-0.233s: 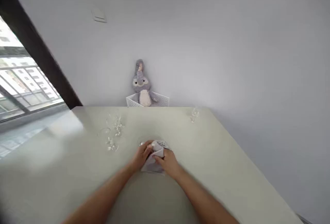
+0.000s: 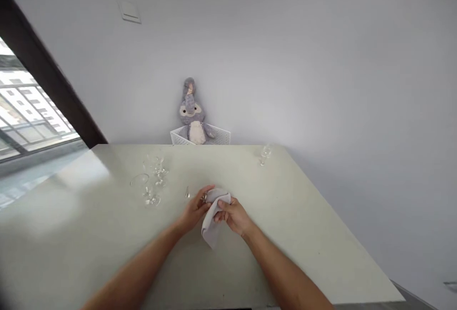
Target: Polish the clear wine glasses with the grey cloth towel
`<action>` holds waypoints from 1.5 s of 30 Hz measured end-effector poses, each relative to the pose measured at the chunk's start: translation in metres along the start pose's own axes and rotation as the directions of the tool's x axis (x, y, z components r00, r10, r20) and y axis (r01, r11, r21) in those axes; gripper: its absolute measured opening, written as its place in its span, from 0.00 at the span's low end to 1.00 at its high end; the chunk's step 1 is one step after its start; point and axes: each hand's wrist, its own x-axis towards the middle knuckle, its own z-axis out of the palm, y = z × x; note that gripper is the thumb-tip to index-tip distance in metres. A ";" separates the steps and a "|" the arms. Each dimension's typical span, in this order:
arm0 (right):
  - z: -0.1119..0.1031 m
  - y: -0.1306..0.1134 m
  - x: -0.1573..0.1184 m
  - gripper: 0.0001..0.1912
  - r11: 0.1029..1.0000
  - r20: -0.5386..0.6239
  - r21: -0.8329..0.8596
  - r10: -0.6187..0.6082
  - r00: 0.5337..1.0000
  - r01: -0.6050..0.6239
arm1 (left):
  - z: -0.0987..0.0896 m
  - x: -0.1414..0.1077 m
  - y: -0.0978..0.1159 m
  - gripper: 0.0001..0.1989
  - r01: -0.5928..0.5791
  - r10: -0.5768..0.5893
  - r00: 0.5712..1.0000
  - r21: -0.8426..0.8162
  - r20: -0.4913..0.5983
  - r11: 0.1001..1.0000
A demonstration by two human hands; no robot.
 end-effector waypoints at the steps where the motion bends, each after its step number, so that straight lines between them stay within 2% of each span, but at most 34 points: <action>1: 0.001 0.001 -0.001 0.18 1.000 0.017 0.016 0.002 1.000 -0.002 | -0.001 0.001 0.001 0.24 -0.017 0.017 1.000 -0.014 -0.017 1.000; 2: 0.003 0.001 -0.002 0.17 1.000 0.024 -0.025 -0.005 1.000 0.006 | -0.003 0.002 0.001 0.24 -0.018 0.017 0.999 -0.026 -0.029 1.000; 4: 0.009 0.003 -0.005 0.14 0.970 0.024 -0.235 -0.062 0.998 0.066 | -0.007 0.004 0.000 0.22 0.038 -0.041 0.998 -0.054 -0.049 0.998; 7: 0.015 0.002 -0.006 0.10 0.823 0.025 -0.541 -0.189 0.982 0.172 | -0.014 0.005 0.003 0.24 0.123 -0.124 0.992 -0.013 -0.028 0.992; 8: 0.015 0.001 -0.006 0.10 0.808 0.011 -0.563 -0.202 0.979 0.173 | -0.017 0.004 0.006 0.24 0.124 -0.123 0.992 0.050 -0.022 0.991; 10: 0.012 -0.005 -0.004 0.12 0.862 -0.054 -0.492 -0.172 0.984 0.123 | -0.022 0.000 0.018 0.22 0.079 -0.066 0.996 0.269 -0.057 0.960; 11: 0.010 -0.008 -0.004 0.13 0.899 -0.095 -0.429 -0.142 0.985 0.089 | -0.024 -0.002 0.026 0.21 0.035 0.003 0.996 0.413 -0.091 0.910; 13: 0.005 -0.016 -0.004 0.14 0.942 -0.149 -0.332 -0.101 0.984 0.046 | -0.027 -0.007 0.040 0.18 -0.086 0.209 0.974 0.697 -0.093 0.712; 15: 0.003 -0.023 -0.007 0.15 0.946 -0.122 -0.322 -0.093 0.988 0.049 | -0.028 -0.012 0.050 0.18 -0.217 0.368 0.929 0.859 0.036 0.464; 16: 0.004 -0.026 -0.009 0.16 0.941 -0.085 -0.333 -0.091 0.992 0.058 | -0.029 -0.013 0.052 0.19 -0.270 0.397 0.911 0.890 0.112 0.369; 18: 0.007 -0.032 -0.016 0.15 0.927 0.020 -0.365 -0.079 0.997 0.081 | -0.029 -0.017 0.051 0.20 -0.333 0.375 0.900 0.906 0.223 0.261; 19: 0.009 -0.035 -0.020 0.15 0.917 0.075 -0.390 -0.065 0.995 0.089 | -0.029 -0.019 0.049 0.20 -0.345 0.339 0.906 0.906 0.253 0.247; 21: 0.010 -0.044 -0.030 0.13 0.862 0.199 -0.490 -0.035 0.979 0.131 | -0.030 -0.025 0.043 0.18 -0.348 0.247 0.926 0.896 0.284 0.275; 24: 0.002 -0.064 -0.049 0.13 0.665 0.318 -0.699 -0.042 0.947 0.264 | -0.034 -0.037 0.037 0.18 -0.276 0.112 0.961 0.879 0.252 0.389; 27: -0.010 -0.088 -0.070 0.16 0.477 0.248 -0.827 -0.166 0.955 0.297 | -0.039 -0.047 0.036 0.18 -0.084 -0.050 0.990 0.839 0.132 0.537; 29: -0.011 -0.098 -0.082 0.18 0.338 0.211 -0.895 -0.255 0.944 0.292 | -0.041 -0.049 0.035 0.18 0.028 -0.120 0.991 0.806 0.054 0.592; 31: -0.001 -0.099 -0.090 0.19 0.128 0.275 -0.939 -0.284 0.919 0.320 | -0.040 -0.048 0.034 0.17 0.050 -0.098 0.995 0.821 0.007 0.569; 34: 0.028 -0.087 -0.087 0.22 -0.177 0.418 -0.906 -0.246 0.874 0.383 | -0.030 -0.045 0.035 0.12 -0.091 0.053 0.996 0.894 0.075 0.439; 35: 0.038 -0.082 -0.081 0.23 -0.230 0.443 -0.891 -0.244 0.863 0.392 | -0.025 -0.044 0.036 0.10 -0.164 0.113 0.985 0.907 0.130 0.388; 36: 0.046 -0.079 -0.074 0.24 -0.242 0.445 -0.889 -0.254 0.859 0.388 | -0.021 -0.044 0.038 0.10 -0.235 0.171 0.968 0.911 0.186 0.339; 37: 0.051 -0.076 -0.065 0.23 -0.210 0.423 -0.903 -0.270 0.865 0.376 | -0.018 -0.045 0.039 0.11 -0.297 0.227 0.945 0.908 0.235 0.295; 38: 0.053 -0.076 -0.056 0.22 -0.128 0.379 -0.925 -0.282 0.881 0.356 | -0.016 -0.046 0.042 0.11 -0.344 0.279 0.921 0.903 0.271 0.258; 39: 0.052 -0.077 -0.046 0.21 0.003 0.320 -0.942 -0.278 0.905 0.334 | -0.015 -0.047 0.044 0.11 -0.373 0.326 0.900 0.899 0.291 0.229; 41: 0.044 -0.081 -0.027 0.23 0.378 0.195 -0.887 -0.215 0.957 0.266 | -0.015 -0.049 0.048 0.11 -0.394 0.395 0.871 0.896 0.293 0.204; 43: 0.035 -0.081 -0.012 0.27 0.747 0.059 -0.644 -0.163 0.985 0.163 | -0.017 -0.051 0.049 0.15 -0.376 0.431 0.865 0.901 0.256 0.219; 44: 0.033 -0.077 -0.007 0.28 0.873 -0.035 -0.472 -0.158 0.987 0.123 | -0.017 -0.051 0.048 0.16 -0.351 0.439 0.871 0.905 0.221 0.240; 45: 0.032 -0.072 -0.003 0.28 0.949 -0.141 -0.297 -0.153 0.978 0.106 | -0.017 -0.051 0.046 0.16 -0.316 0.446 0.878 0.910 0.173 0.270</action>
